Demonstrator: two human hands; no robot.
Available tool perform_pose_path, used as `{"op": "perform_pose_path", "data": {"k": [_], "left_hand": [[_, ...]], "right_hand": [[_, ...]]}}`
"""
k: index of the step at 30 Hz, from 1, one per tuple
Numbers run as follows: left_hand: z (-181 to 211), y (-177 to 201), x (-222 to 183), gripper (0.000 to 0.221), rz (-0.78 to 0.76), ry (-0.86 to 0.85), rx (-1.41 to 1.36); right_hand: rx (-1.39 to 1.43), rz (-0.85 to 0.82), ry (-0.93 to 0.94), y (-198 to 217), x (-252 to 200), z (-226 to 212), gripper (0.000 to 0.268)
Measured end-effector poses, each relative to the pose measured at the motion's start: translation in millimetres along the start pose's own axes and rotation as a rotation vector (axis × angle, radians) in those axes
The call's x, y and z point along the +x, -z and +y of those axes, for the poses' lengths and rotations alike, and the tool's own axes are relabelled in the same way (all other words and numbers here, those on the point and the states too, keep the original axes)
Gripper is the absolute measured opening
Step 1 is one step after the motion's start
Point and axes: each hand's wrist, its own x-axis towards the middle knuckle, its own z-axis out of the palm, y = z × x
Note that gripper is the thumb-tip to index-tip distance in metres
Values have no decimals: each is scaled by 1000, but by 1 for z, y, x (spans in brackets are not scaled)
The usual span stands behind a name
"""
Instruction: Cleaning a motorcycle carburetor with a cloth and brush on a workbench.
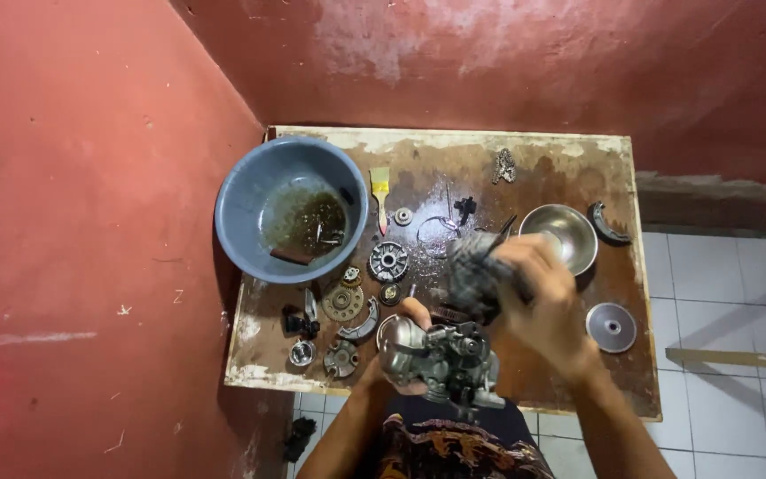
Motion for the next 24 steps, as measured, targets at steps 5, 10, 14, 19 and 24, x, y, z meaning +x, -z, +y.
{"op": "perform_pose_path", "data": {"k": [5, 10, 14, 19, 24], "left_hand": [[10, -4, 19, 74, 50, 33, -147], [15, -6, 27, 74, 101, 68, -298], [3, -6, 22, 76, 123, 59, -410], [23, -16, 33, 76, 134, 81, -411], [41, -28, 50, 75, 121, 106, -502]], "right_hand": [[98, -104, 14, 17, 14, -7, 36], [149, -137, -70, 22, -10, -20, 41], [602, -372, -251, 38, -27, -26, 39], [375, -278, -111, 46, -16, -31, 48], [578, -321, -173, 60, -17, -40, 37]]}}
